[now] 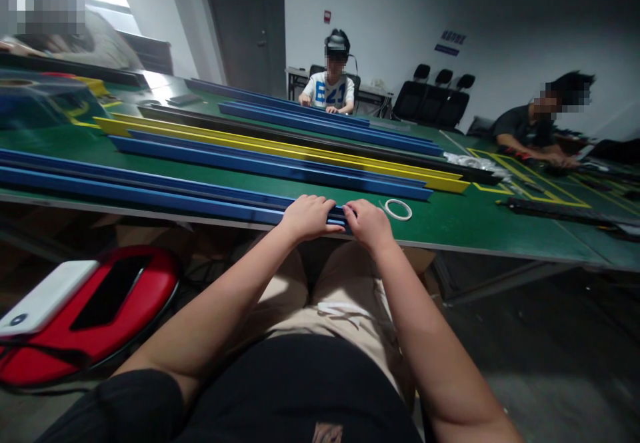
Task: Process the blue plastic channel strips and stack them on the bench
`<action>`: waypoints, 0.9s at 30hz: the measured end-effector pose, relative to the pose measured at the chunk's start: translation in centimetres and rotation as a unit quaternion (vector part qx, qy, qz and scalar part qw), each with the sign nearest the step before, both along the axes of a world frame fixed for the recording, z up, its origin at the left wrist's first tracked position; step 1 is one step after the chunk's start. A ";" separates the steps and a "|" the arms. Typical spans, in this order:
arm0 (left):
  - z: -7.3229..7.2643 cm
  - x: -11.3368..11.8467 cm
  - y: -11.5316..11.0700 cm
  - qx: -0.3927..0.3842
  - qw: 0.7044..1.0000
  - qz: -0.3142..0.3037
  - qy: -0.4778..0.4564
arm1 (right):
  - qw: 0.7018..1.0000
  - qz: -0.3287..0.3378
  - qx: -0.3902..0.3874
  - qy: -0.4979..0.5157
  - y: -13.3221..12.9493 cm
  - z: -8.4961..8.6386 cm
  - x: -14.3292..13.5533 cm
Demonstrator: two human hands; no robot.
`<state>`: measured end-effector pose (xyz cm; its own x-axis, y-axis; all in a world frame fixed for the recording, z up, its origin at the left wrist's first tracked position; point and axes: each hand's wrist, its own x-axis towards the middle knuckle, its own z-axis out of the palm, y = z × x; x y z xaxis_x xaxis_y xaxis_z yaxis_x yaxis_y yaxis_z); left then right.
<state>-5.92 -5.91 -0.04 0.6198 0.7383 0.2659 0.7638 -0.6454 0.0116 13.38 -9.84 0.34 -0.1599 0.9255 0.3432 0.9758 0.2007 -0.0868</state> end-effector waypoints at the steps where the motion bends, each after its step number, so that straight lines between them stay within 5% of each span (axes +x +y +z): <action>1: 0.0 0.0 0.0 0.002 1.000 0.000 -0.001 | 1.000 -0.005 -0.009 -0.021 0.0 -0.1 -0.4; 18: 0.5 -1.4 0.5 -0.035 0.998 -0.047 -0.016 | 0.994 -0.090 0.010 -0.064 0.4 -0.6 -1.2; 27: 0.8 -6.0 1.6 -0.044 0.999 0.013 0.023 | 0.987 -0.141 0.015 -0.071 -0.9 -0.6 7.4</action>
<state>-11.87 -4.34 0.78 0.6096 0.7742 0.1700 0.7818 -0.6227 0.0321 20.77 -10.75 -0.24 0.0536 0.9302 0.3632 0.9952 -0.0796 0.0569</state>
